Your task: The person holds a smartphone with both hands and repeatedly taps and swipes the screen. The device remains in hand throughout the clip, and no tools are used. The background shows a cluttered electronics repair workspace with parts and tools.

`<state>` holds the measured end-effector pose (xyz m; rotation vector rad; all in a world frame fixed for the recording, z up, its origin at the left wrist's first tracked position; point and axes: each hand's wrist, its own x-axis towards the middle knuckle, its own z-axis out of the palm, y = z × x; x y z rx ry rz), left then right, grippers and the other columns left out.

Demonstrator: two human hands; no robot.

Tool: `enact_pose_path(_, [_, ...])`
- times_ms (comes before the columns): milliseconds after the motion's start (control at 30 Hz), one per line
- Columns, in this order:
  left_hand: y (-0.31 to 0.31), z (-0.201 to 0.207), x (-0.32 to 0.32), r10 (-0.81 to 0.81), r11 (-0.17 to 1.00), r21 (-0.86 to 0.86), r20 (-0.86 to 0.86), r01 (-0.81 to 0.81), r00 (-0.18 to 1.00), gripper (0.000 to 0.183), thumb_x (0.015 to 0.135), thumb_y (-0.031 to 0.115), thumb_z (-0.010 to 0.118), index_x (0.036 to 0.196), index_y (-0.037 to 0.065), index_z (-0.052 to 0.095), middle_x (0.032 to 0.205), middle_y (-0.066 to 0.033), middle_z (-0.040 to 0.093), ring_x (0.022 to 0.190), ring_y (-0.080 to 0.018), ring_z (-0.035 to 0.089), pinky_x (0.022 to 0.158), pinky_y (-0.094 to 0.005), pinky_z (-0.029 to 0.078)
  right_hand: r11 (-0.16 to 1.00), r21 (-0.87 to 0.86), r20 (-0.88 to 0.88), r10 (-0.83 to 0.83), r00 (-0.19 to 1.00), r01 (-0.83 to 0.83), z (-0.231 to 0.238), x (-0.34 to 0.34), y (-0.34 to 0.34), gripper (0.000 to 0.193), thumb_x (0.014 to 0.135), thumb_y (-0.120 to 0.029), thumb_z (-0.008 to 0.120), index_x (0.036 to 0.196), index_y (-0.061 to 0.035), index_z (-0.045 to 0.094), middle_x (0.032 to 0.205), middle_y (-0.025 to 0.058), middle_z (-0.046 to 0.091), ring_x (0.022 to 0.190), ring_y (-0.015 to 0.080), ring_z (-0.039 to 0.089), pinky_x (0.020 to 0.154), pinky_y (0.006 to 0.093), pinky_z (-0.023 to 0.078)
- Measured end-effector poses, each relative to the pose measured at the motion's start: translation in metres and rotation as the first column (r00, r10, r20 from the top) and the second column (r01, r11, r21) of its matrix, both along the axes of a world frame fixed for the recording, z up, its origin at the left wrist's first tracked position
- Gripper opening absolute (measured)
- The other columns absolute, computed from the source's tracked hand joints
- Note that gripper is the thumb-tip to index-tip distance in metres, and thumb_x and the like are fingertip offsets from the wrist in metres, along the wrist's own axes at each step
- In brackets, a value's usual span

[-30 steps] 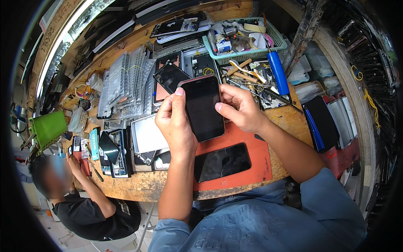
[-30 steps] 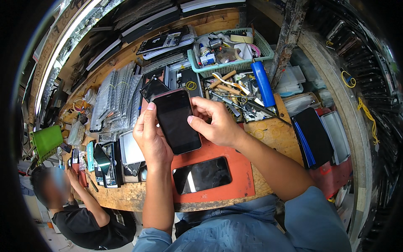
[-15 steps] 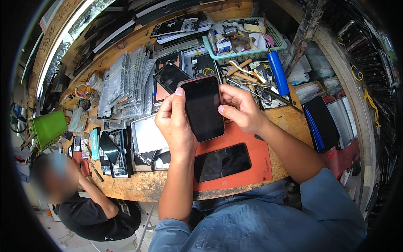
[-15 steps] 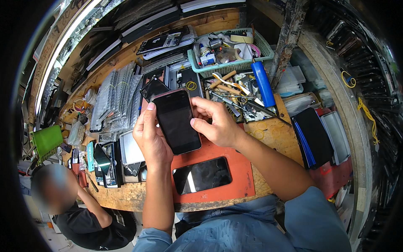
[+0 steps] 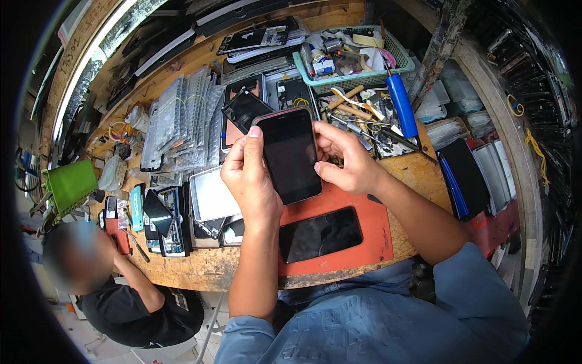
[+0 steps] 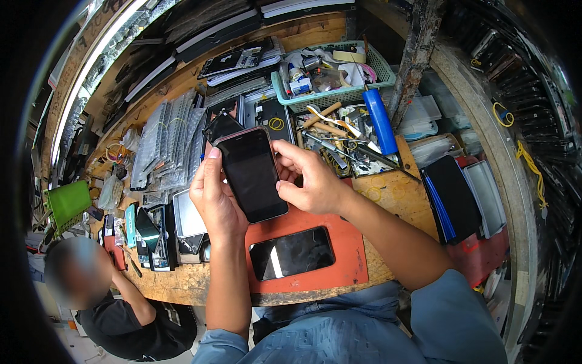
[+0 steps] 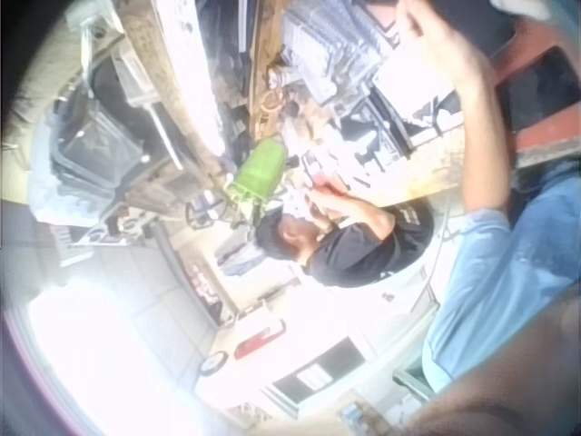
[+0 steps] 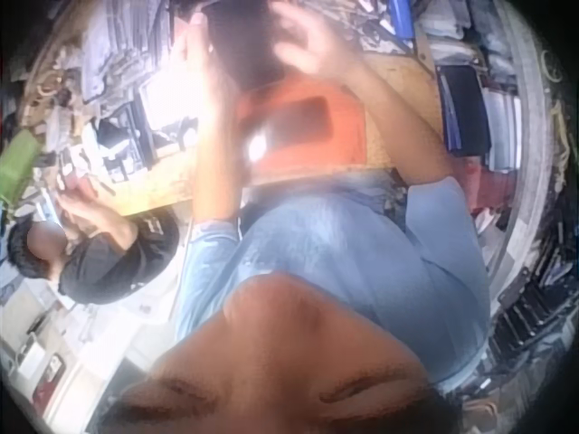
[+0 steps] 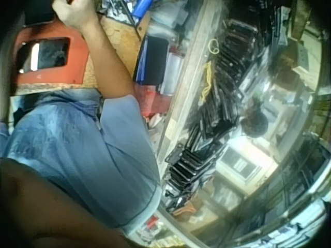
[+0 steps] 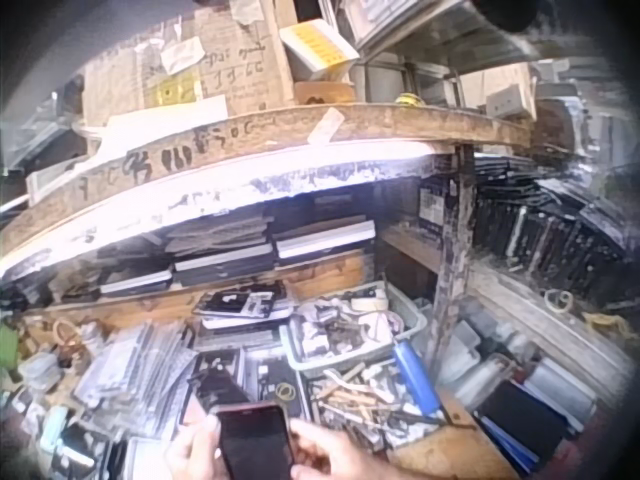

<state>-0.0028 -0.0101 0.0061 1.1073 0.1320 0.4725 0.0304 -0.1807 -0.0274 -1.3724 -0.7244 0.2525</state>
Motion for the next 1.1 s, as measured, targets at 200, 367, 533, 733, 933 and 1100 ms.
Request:
enact_pose_path(200, [-0.001,0.001,0.000,0.004,1.000,0.000,0.000,-0.004,1.000,0.021,0.101,0.016,0.065,0.086,0.002,0.068,0.080,0.0029,0.062,0.070,-0.0021,0.050,0.063,-0.0186,0.041,1.000,-0.005,0.005,0.002,1.000,-0.002,0.001,0.000,0.000,0.061,0.082,0.004,0.054,0.141,0.0058,0.041,0.093,0.0048,0.061,0.084,0.0100,0.056,0.081,0.0268,0.046])
enact_pose_path(367, [0.001,-0.001,0.001,0.006,1.000,0.001,0.007,-0.006,1.000,0.021,0.101,0.016,0.065,0.084,0.003,0.067,0.079,0.0043,0.060,0.069,-0.0015,0.048,0.062,-0.0185,0.039,1.000,-0.002,-0.008,0.005,1.000,-0.005,0.000,0.001,0.000,0.055,0.081,0.004,0.053,0.135,0.0052,0.045,0.095,0.0053,0.062,0.085,0.0099,0.057,0.081,0.0268,0.046])
enact_pose_path(533, [0.000,0.001,0.001,0.013,1.000,-0.002,0.007,-0.013,1.000,0.021,0.101,0.016,0.065,0.084,0.003,0.067,0.079,0.0043,0.060,0.069,-0.0014,0.048,0.062,-0.0185,0.039,0.999,0.042,0.056,-0.024,0.998,0.022,-0.010,0.004,0.002,0.058,0.081,0.003,0.057,0.138,0.0022,0.046,0.095,0.0033,0.066,0.080,0.0070,0.058,0.068,0.0225,0.047])
enact_pose_path(733, [0.000,0.001,0.000,0.008,1.000,0.012,0.006,-0.008,1.000,0.021,0.101,0.016,0.065,0.085,0.003,0.068,0.079,0.0039,0.061,0.068,-0.0017,0.049,0.062,-0.0188,0.040,0.999,0.043,0.028,-0.028,0.999,0.027,-0.011,0.003,0.004,0.060,0.082,0.004,0.057,0.141,0.0028,0.045,0.097,0.0042,0.066,0.083,0.0073,0.059,0.070,0.0230,0.048])
enact_pose_path(933, [0.000,0.000,0.001,0.010,1.000,0.011,0.009,-0.010,1.000,0.021,0.101,0.016,0.065,0.085,0.003,0.068,0.078,0.0042,0.060,0.068,-0.0015,0.048,0.061,-0.0188,0.040,1.000,0.029,-0.037,-0.007,0.999,0.008,0.001,-0.001,0.002,0.058,0.084,0.001,0.054,0.141,0.0061,0.042,0.096,0.0044,0.062,0.087,0.0094,0.056,0.084,0.0270,0.046])
enact_pose_path(1100, [0.000,-0.001,0.001,0.005,1.000,0.002,0.007,-0.005,1.000,0.021,0.101,0.016,0.065,0.084,0.003,0.067,0.078,0.0048,0.059,0.068,-0.0013,0.047,0.061,-0.0189,0.039,1.000,0.025,-0.028,0.003,1.000,-0.002,-0.001,0.000,0.000,0.059,0.082,0.001,0.053,0.140,0.0060,0.043,0.095,0.0047,0.062,0.086,0.0098,0.056,0.083,0.0266,0.046])
